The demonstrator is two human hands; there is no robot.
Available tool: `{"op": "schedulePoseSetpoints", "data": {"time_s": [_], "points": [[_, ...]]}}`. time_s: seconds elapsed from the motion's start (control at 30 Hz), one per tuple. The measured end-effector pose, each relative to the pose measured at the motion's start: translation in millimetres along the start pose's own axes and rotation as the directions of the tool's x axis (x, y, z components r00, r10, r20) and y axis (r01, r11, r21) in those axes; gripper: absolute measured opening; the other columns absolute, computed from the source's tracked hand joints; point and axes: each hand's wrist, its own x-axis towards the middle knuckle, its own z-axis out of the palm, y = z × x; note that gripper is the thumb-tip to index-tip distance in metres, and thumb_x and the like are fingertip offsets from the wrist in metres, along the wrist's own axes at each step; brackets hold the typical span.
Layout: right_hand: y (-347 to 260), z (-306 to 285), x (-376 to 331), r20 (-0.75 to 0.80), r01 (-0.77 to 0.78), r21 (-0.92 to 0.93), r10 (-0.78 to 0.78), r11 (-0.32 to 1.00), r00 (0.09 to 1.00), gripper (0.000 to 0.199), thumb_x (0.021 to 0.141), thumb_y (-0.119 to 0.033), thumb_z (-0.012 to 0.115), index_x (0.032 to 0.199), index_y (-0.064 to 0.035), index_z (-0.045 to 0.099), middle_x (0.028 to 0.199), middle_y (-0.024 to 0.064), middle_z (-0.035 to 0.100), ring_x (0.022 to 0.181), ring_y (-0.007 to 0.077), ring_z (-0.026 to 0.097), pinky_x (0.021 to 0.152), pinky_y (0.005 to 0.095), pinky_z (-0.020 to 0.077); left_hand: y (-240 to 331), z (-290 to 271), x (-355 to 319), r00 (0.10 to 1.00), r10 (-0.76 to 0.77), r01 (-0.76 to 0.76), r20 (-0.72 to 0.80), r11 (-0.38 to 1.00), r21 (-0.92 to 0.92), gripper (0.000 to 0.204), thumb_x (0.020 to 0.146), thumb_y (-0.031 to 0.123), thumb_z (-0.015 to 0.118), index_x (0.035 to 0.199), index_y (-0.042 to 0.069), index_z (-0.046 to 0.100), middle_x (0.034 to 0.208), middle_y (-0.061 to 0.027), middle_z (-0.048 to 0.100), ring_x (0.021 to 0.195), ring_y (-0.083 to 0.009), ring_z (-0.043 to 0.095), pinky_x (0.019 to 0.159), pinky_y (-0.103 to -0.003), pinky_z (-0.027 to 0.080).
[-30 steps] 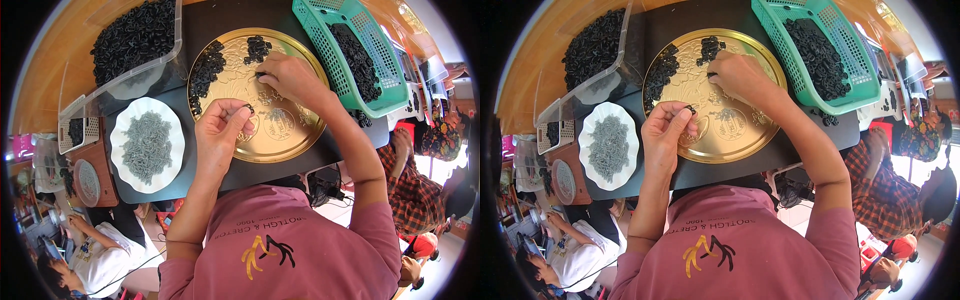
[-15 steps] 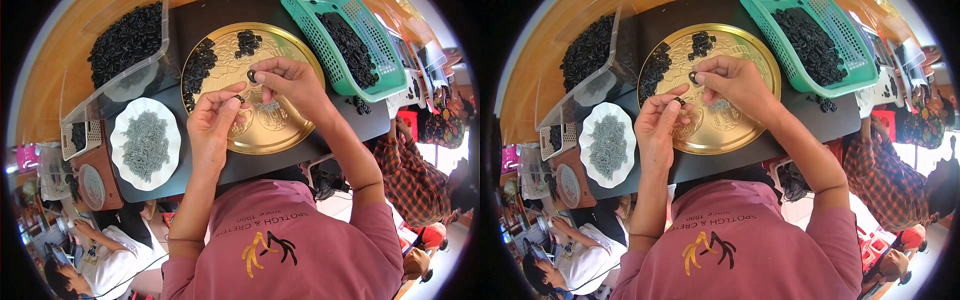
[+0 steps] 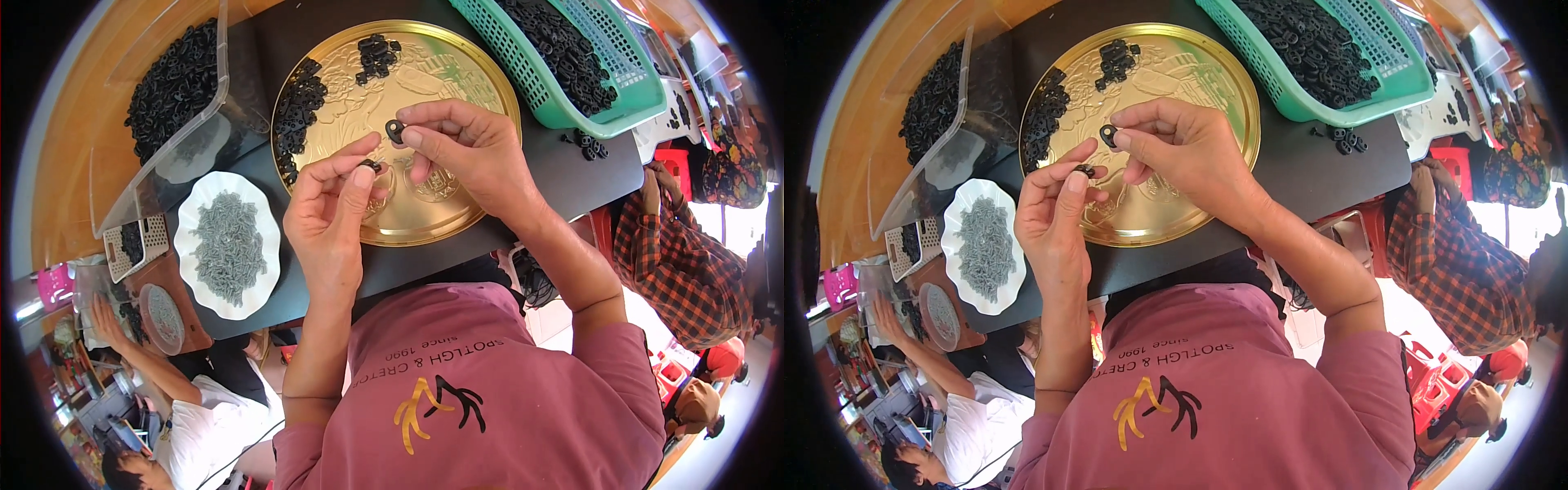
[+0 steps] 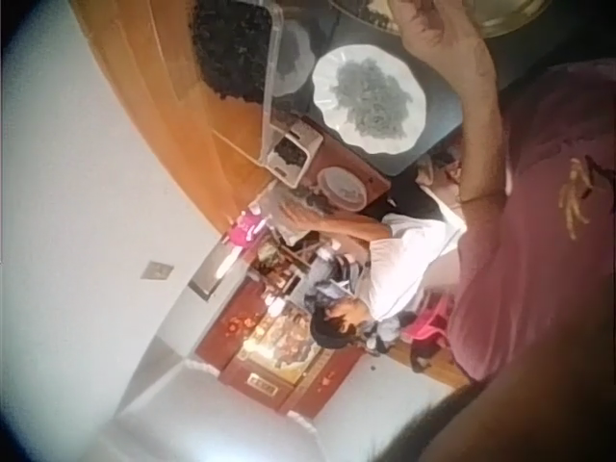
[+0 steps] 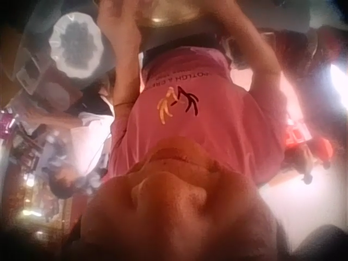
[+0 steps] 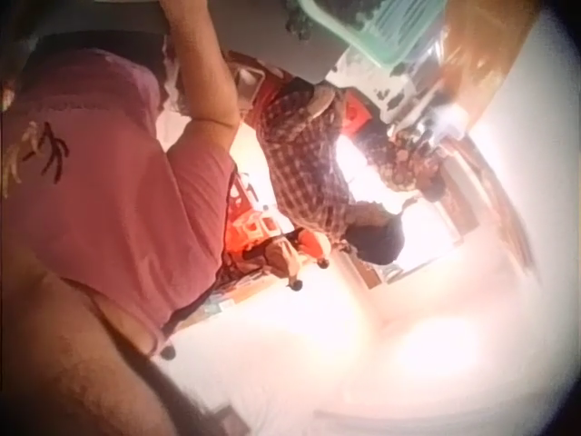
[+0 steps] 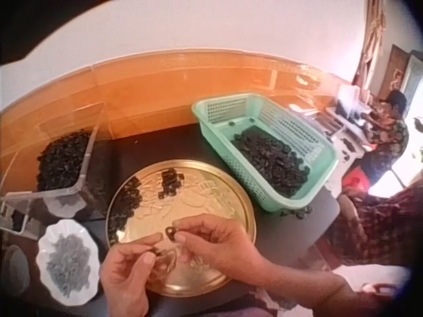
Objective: The person assembles small black rubber rings by hand on a gold tray.
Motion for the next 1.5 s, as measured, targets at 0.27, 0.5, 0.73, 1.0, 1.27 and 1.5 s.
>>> {"op": "schedulePoseSetpoints", "data": {"time_s": [0.27, 0.5, 0.73, 1.0, 1.27, 1.5], "points": [[6.6, -4.2, -3.3, -0.023, -0.005, 0.046, 0.006, 0.999, 1.000, 0.024, 0.088, -0.006, 0.063, 0.111, 0.0035, 0.061, 0.089, 0.0072, 0.067, 0.066, 0.0085, 0.060, 0.063, 0.0204, 0.0490, -3.9, 4.1, -1.8, 0.998, -0.012, 0.011, 0.069, 1.000, 0.013, 0.014, 0.090, 0.003, 0.060, 0.103, -0.001, 0.056, 0.117, -0.0189, 0.062, 0.087, -0.0098, 0.059, 0.075, -0.022, 0.050], [5.8, -6.0, -5.2, -0.047, 0.033, 0.032, -0.031, 0.999, 0.998, 0.024, 0.089, -0.004, 0.062, 0.112, 0.0017, 0.062, 0.092, 0.0062, 0.066, 0.069, 0.0074, 0.058, 0.066, 0.0198, 0.0478, -2.8, 9.5, -2.4, 0.994, -0.094, 0.096, 0.049, 0.995, -0.037, 0.014, 0.090, 0.005, 0.061, 0.103, -0.001, 0.057, 0.106, -0.0146, 0.064, 0.082, -0.0102, 0.059, 0.072, -0.023, 0.049], [0.8, -3.0, -10.7, -0.006, 0.080, 0.014, -0.080, 0.997, 0.997, 0.024, 0.089, -0.003, 0.061, 0.113, 0.0017, 0.062, 0.092, 0.0053, 0.065, 0.069, 0.0071, 0.057, 0.067, 0.0200, 0.0479, -4.9, 6.5, 0.7, 0.984, -0.177, 0.179, 0.026, 0.973, -0.142, 0.016, 0.090, 0.007, 0.063, 0.102, -0.002, 0.059, 0.085, -0.0054, 0.061, 0.074, -0.0105, 0.059, 0.067, -0.023, 0.049], [-2.8, 1.3, -15.1, 0.028, 0.063, -0.020, -0.063, 0.998, 0.998, 0.023, 0.089, -0.006, 0.063, 0.110, 0.0022, 0.062, 0.092, 0.0038, 0.065, 0.071, 0.0053, 0.057, 0.063, 0.0190, 0.0482, -5.9, 3.3, -0.3, 0.984, -0.174, 0.177, 0.037, 0.974, -0.144, 0.016, 0.090, 0.008, 0.063, 0.102, -0.002, 0.059, 0.085, -0.0057, 0.062, 0.072, -0.0104, 0.059, 0.066, -0.023, 0.049], [0.7, 7.3, -17.4, 0.014, 0.104, -0.107, -0.103, 0.989, 0.995, 0.023, 0.090, -0.002, 0.061, 0.112, 0.0030, 0.062, 0.091, 0.0044, 0.065, 0.069, 0.0056, 0.056, 0.064, 0.0184, 0.0467, -6.8, 3.1, -1.1, 0.985, -0.171, 0.173, 0.027, 0.977, -0.128, 0.016, 0.090, 0.009, 0.064, 0.101, -0.002, 0.058, 0.084, -0.0048, 0.061, 0.069, -0.0098, 0.058, 0.065, -0.023, 0.048], [-1.6, 11.4, -17.3, 0.002, 0.066, -0.102, -0.066, 0.993, 0.998, 0.021, 0.090, -0.002, 0.061, 0.110, 0.0033, 0.062, 0.090, 0.0039, 0.064, 0.069, 0.0054, 0.056, 0.064, 0.0186, 0.0464, -5.2, 5.2, -2.7, 0.985, -0.175, 0.174, 0.011, 0.972, -0.159, 0.016, 0.090, 0.007, 0.063, 0.101, -0.002, 0.058, 0.083, -0.0060, 0.062, 0.071, -0.0103, 0.060, 0.065, -0.023, 0.049]]}}
